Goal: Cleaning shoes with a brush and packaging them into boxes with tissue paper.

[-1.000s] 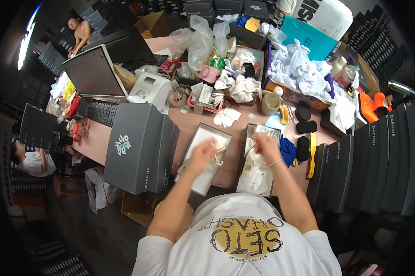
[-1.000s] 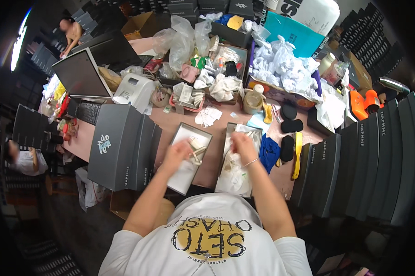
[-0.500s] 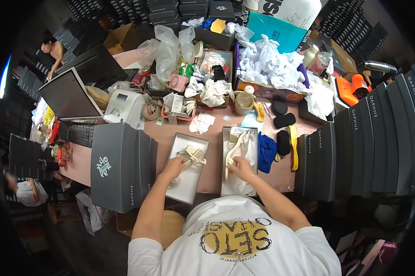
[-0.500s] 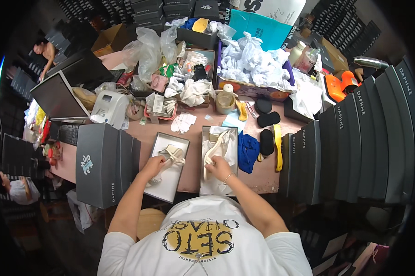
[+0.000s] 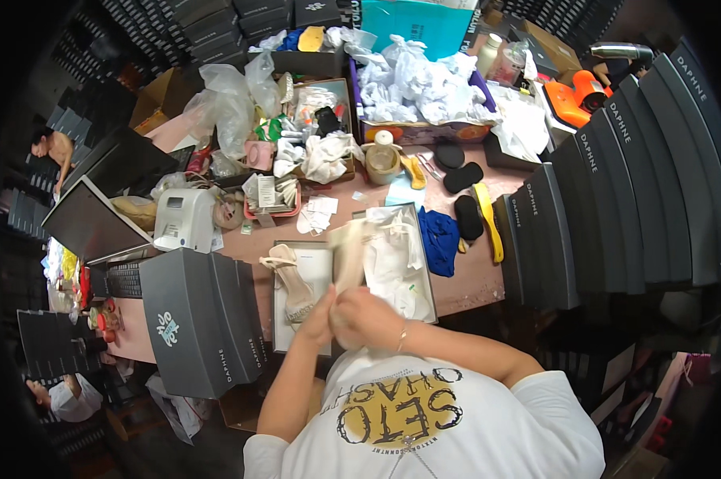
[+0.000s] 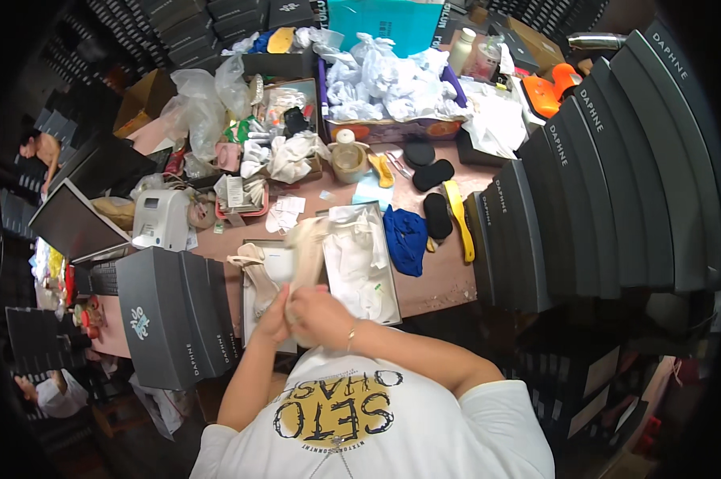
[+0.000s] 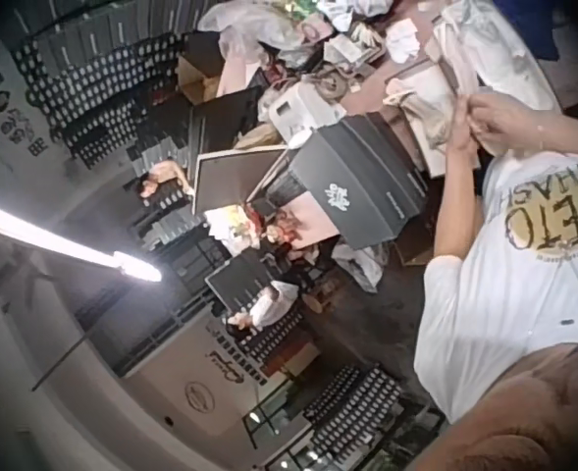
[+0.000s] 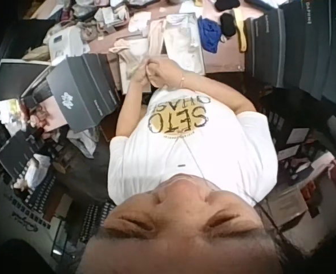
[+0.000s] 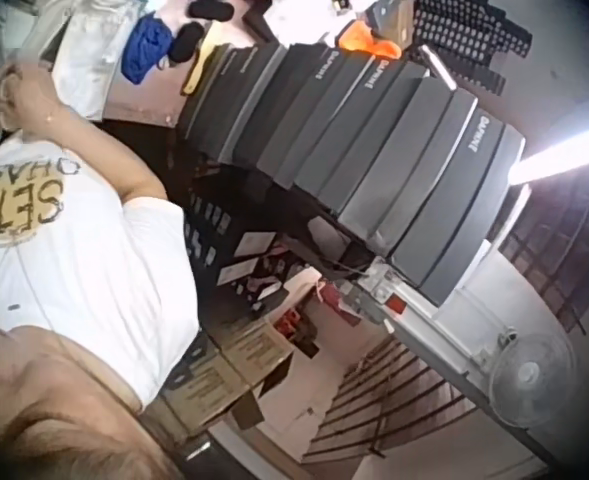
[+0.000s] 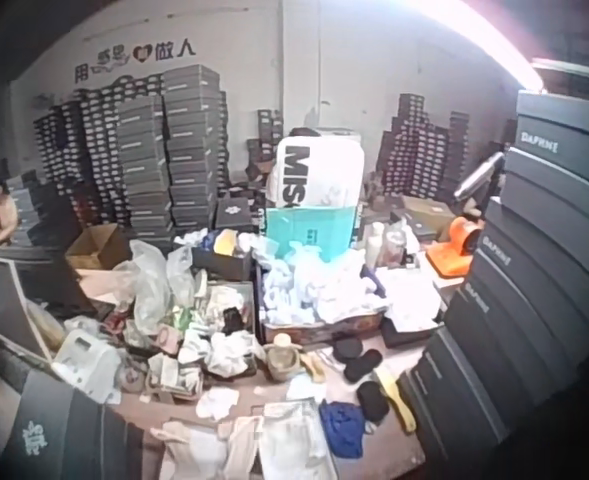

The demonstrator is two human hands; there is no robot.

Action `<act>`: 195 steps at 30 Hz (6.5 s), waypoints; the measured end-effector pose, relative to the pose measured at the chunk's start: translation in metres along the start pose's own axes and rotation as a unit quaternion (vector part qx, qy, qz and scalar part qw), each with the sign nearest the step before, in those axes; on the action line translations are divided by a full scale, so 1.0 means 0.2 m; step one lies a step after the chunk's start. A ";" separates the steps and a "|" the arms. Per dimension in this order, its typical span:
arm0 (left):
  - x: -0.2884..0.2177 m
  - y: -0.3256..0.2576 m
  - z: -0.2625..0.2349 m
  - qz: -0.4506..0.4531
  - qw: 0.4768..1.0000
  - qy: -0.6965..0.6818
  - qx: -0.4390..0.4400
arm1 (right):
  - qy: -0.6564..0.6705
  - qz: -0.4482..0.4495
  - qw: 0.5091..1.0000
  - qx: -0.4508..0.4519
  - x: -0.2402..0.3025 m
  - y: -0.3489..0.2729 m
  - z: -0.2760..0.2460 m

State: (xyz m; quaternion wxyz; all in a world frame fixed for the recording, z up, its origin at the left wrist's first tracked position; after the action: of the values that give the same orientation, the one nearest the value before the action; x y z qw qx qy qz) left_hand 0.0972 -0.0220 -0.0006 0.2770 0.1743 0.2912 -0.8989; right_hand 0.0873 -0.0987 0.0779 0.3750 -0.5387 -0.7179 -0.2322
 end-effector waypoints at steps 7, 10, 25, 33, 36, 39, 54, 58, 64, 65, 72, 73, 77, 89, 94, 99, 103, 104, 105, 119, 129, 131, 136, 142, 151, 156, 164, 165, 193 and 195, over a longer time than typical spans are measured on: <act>-0.22 -0.14 -0.13 0.222 0.970 -0.034 -0.093 | -0.052 0.237 0.970 -0.022 -0.65 -0.29 -0.32; -0.30 -0.20 -0.09 0.259 0.959 -0.004 -0.118 | -0.199 0.252 0.929 0.186 -0.74 -0.28 -0.05; -0.34 -0.30 -0.02 0.360 0.919 0.010 -0.163 | -0.185 0.149 0.963 -0.126 -0.87 0.14 -0.31; -0.31 -0.25 0.07 0.332 0.936 -0.008 -0.114 | -0.156 0.215 0.964 0.003 -0.79 0.01 -0.26; -0.31 -0.23 0.06 0.328 0.938 -0.020 -0.111 | -0.131 0.172 0.972 0.096 -0.77 -0.09 -0.28; -0.30 -0.21 0.08 0.316 0.945 -0.019 -0.084 | -0.151 0.157 0.956 0.198 -0.79 -0.26 -0.02; -0.32 -0.22 0.15 0.295 0.951 -0.091 -0.026 | -0.322 0.117 0.939 0.024 -0.85 -0.03 0.12; -0.31 -0.26 0.17 0.293 0.949 -0.104 -0.048 | -0.308 0.088 0.943 0.088 -0.91 0.02 0.23; -0.32 -0.29 0.12 0.303 0.946 -0.103 -0.045 | -0.361 0.063 0.922 0.122 -0.97 -0.19 0.34; -0.31 -0.27 0.12 0.298 0.948 -0.104 -0.046 | -0.316 0.085 0.940 0.098 -0.96 -0.18 0.29; -0.20 -0.14 0.10 0.242 0.967 -0.007 -0.078 | 0.378 0.310 0.871 -0.041 -0.45 -0.11 -0.34; -0.13 -0.09 0.11 0.207 0.976 -0.055 -0.026 | 0.435 0.302 0.847 -0.038 -0.42 -0.08 -0.33; -0.03 -0.06 0.21 0.179 0.982 0.037 -0.037 | 0.258 0.124 0.957 -0.036 -0.14 -0.05 -0.36; -0.18 -0.08 0.23 0.175 0.974 0.145 0.001 | 0.053 0.066 0.989 0.118 -0.02 -0.15 -0.35; -0.18 -0.06 0.22 0.177 0.958 0.224 -0.024 | 0.013 0.031 0.984 0.175 -0.04 -0.12 -0.18; -0.18 -0.05 0.09 0.235 0.952 0.087 -0.177 | -0.068 0.066 0.993 -0.076 0.00 -0.12 -0.23; -0.12 -0.07 -0.04 0.231 0.945 0.006 -0.233 | -0.140 0.091 0.984 -0.055 -0.01 -0.15 -0.20; -0.10 -0.08 -0.05 0.228 0.943 -0.013 -0.243 | -0.145 0.081 0.985 -0.040 -0.02 -0.17 -0.20; -0.09 -0.09 -0.06 0.224 0.941 -0.031 -0.253 | -0.149 0.072 0.986 -0.026 -0.05 -0.19 -0.21; -0.13 -0.09 0.12 0.204 0.974 0.023 -0.094 | 0.076 0.058 0.989 0.109 -0.09 -0.13 -0.25; 0.03 -0.11 -0.02 0.197 0.957 -0.003 -0.213 | -0.156 0.061 0.985 -0.041 -0.07 -0.23 -0.13; 0.04 -0.11 -0.04 0.187 0.956 -0.012 -0.227 | -0.148 0.055 0.987 -0.019 -0.08 -0.22 -0.13; 0.02 -0.11 -0.01 0.192 0.954 -0.008 -0.230 | -0.142 0.039 0.989 0.006 -0.03 -0.21 -0.16; 0.05 -0.11 -0.01 0.196 0.950 -0.014 -0.243 | -0.156 0.053 0.986 0.029 -0.02 -0.19 -0.15; -0.09 -0.17 0.03 0.258 0.952 0.014 -0.163 | 0.133 0.234 0.961 0.058 -0.21 -0.27 -0.31; -0.15 -0.16 0.07 0.267 0.958 -0.009 -0.105 | 0.162 0.176 0.940 0.242 -0.23 -0.53 -0.18; -0.09 -0.09 0.13 0.209 0.974 0.014 -0.082 | 0.483 0.223 0.844 0.060 -0.32 -0.40 -0.38; -0.07 -0.08 0.15 0.195 0.979 0.019 -0.059 | 0.512 0.214 0.830 0.065 -0.27 -0.33 -0.41; 0.09 -0.05 0.07 0.155 0.974 -0.067 -0.148 | -0.016 -0.054 0.996 -0.066 0.07 -0.29 -0.20; 0.11 -0.04 0.05 0.149 0.974 -0.078 -0.154 | -0.047 -0.026 0.997 -0.053 0.06 -0.25 -0.19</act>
State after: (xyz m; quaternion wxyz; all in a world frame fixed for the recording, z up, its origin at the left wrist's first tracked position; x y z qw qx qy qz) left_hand 0.0737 -0.0321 -0.0005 0.4530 0.0998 0.3744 -0.8029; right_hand 0.0494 -0.1359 0.1137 0.3057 -0.5493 -0.7350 -0.2541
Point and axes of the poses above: each hand's wrist, its own y-axis towards the middle knuckle, its own z-axis out of the palm, x = y × z, the point moved 7 cm from there along y, towards the middle knuckle, and after that the axes turned 10 degrees about z, right-handed, at the moved point
